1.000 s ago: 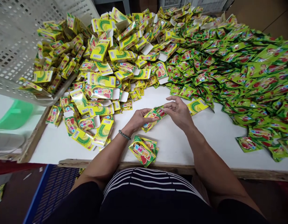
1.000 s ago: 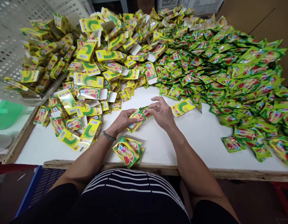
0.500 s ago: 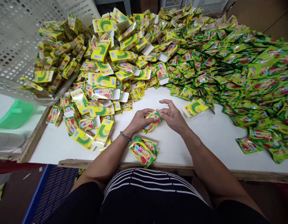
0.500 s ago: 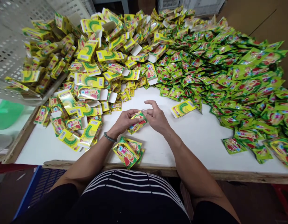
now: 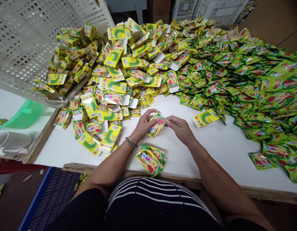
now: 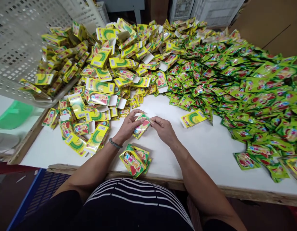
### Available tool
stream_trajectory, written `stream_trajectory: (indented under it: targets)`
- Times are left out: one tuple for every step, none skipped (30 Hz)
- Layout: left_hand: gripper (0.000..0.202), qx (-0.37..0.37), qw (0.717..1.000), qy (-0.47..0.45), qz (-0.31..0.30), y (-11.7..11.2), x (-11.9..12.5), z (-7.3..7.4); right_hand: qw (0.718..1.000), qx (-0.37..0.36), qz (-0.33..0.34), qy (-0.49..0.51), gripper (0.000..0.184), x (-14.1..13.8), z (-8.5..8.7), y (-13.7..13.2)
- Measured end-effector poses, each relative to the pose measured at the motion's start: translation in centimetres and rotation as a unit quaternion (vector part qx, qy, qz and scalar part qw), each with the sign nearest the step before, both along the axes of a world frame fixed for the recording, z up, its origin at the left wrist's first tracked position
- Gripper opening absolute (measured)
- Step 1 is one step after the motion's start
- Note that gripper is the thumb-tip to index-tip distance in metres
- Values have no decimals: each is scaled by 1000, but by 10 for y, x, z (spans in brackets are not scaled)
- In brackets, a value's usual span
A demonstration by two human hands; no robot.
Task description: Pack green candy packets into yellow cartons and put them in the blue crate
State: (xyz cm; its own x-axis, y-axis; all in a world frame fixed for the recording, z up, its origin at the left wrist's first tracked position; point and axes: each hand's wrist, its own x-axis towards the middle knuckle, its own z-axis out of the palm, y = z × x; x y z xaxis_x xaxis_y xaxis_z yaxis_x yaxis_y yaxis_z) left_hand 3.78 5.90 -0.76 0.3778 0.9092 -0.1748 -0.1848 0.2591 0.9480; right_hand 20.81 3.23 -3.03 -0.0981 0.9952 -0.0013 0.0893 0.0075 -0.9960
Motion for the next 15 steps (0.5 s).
stream_trajectory:
  targets:
    - [47,2,1000,3,-7,0,0,1,1000,-4,-7,-1,31,1,2,0]
    - [48,5,1000,6,-12,0,0,1,1000,-4,-17,-11,35,2,5,-1]
    - [49,6,1000,8,-11,-1,0,1,999,2,-27,-28,39,3,7,-1]
    - [51,7,1000,11,-5,-1,0,1,998,12,-32,-49,42,4,9,-2]
    - [54,5,1000,15,5,-1,1,1,997,22,-29,-67,40,4,11,-2]
    - [56,2,1000,20,17,-2,1,1,996,31,-26,-79,36,4,13,-2]
    - [58,-1,999,25,26,-2,1,0,996,35,-25,-80,33,4,14,-2]
    - [60,-2,999,30,30,-2,2,0,997,32,-28,-72,31,3,14,-2]
    - [60,-2,999,36,30,-2,2,-1,998,23,-33,-58,31,3,14,-2]
    - [59,1,999,41,27,-2,3,-1,998,10,-38,-45,30,2,13,-1]
    - [59,3,999,46,22,-2,3,-1,998,-3,-45,-33,30,1,11,-1]
    - [58,4,999,50,19,-2,4,-1,998,-16,-54,-22,31,1,10,0]
    - [57,2,998,53,17,-2,5,-1,998,-27,-60,-10,32,2,9,1]
    - [58,-2,998,55,16,-2,5,-1,997,-39,-68,4,32,2,7,2]
    - [59,-7,998,56,14,-2,5,0,996,-49,-75,19,31,4,6,3]
